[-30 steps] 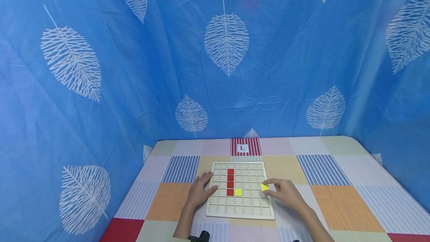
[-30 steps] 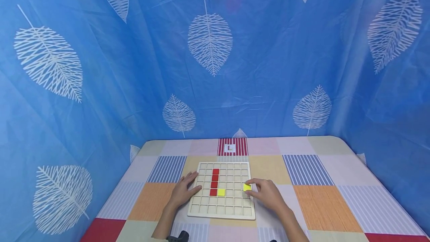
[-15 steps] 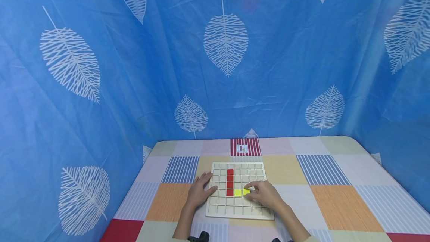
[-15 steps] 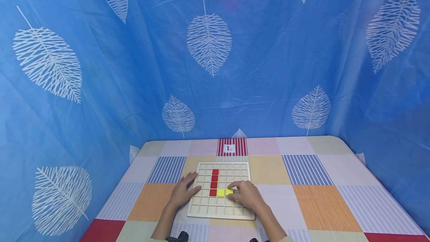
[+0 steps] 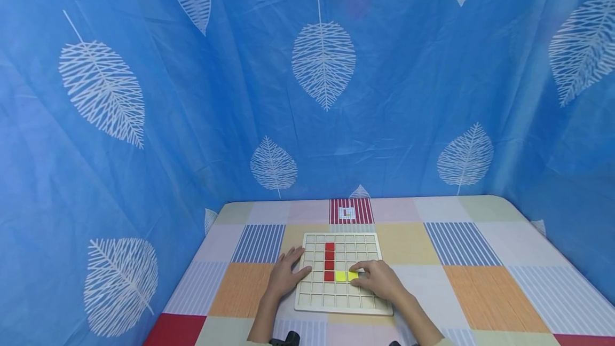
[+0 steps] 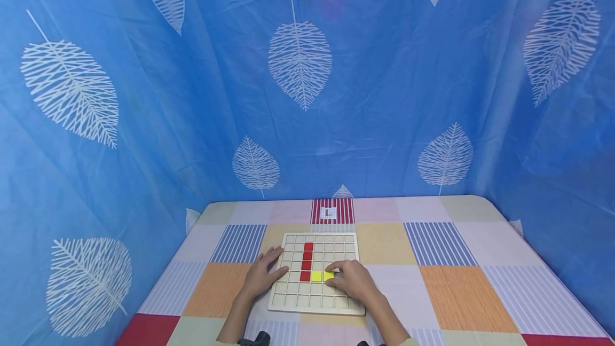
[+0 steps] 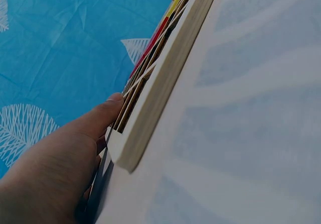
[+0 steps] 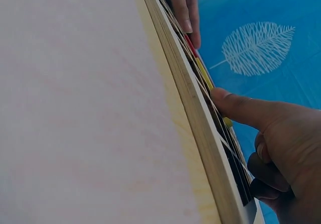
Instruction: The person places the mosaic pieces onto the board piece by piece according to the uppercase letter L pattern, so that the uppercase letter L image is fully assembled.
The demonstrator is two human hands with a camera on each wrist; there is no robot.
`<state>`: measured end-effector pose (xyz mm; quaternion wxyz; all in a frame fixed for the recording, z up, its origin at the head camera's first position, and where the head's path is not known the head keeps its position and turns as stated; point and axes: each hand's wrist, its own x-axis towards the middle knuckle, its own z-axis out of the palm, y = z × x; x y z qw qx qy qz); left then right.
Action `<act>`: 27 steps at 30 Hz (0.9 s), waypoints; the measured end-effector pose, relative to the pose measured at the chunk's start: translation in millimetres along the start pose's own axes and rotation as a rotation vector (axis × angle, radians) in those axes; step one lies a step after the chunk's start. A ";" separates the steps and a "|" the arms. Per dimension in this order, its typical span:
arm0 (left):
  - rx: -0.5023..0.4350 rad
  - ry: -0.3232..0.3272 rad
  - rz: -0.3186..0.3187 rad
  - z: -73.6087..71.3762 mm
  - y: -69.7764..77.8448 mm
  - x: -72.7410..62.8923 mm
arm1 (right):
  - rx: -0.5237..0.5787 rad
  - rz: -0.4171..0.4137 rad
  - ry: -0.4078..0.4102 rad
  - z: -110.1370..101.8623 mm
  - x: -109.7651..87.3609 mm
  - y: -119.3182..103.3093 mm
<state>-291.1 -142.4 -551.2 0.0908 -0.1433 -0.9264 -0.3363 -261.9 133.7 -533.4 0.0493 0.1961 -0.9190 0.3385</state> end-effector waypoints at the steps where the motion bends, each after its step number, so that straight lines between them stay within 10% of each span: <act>1: 0.002 -0.001 -0.003 0.1 -0.1 0.2 | -0.003 -0.001 0.002 0.4 0.5 0.3; 27: 0.030 -0.005 0.007 -0.7 2.2 4.3 | 0.040 -0.024 0.018 -1.4 -0.4 9.9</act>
